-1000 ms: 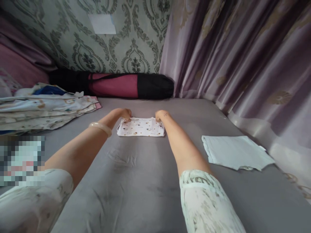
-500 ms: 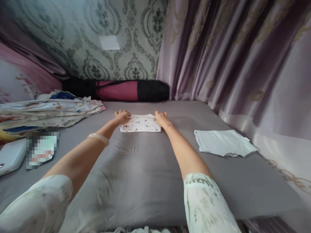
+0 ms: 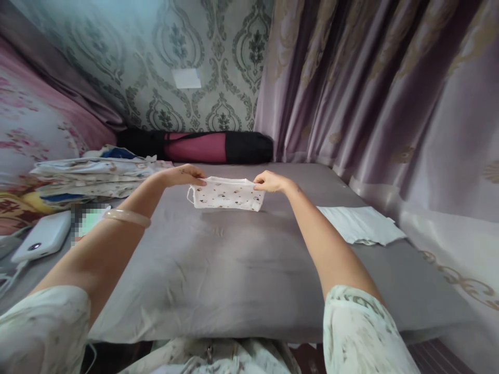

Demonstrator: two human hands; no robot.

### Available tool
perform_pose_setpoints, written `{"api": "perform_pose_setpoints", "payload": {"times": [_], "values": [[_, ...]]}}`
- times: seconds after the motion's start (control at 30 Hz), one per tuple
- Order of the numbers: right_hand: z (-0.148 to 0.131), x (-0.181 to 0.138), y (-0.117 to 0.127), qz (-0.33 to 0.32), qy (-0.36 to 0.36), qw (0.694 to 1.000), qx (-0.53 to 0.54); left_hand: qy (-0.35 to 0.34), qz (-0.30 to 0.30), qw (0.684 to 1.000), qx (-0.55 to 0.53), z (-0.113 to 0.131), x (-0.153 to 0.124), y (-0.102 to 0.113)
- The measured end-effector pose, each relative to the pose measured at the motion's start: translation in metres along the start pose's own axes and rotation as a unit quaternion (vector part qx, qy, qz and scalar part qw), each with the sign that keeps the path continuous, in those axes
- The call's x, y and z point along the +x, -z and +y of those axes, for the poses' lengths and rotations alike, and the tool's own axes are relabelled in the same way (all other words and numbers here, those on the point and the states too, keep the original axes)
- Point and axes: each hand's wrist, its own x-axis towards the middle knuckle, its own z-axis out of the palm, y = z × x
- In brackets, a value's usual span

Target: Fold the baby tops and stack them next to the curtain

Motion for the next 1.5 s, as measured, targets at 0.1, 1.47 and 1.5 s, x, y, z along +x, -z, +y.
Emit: {"api": "perform_pose_setpoints", "payload": {"times": [0.1, 1.47, 1.5], "values": [[-0.002, -0.011, 0.009, -0.032, 0.007, 0.997, 0.07, 0.002, -0.067, 0.997, -0.044, 0.012, -0.013, 0.01], [0.041, -0.015, -0.131, 0.22, 0.158, 0.946, -0.177, -0.116, 0.184, 0.956, 0.195, -0.055, -0.03, -0.122], [0.041, -0.017, -0.132, 0.215, 0.159, 0.947, -0.178, -0.117, 0.178, 0.958, 0.195, -0.055, -0.032, -0.122]]}}
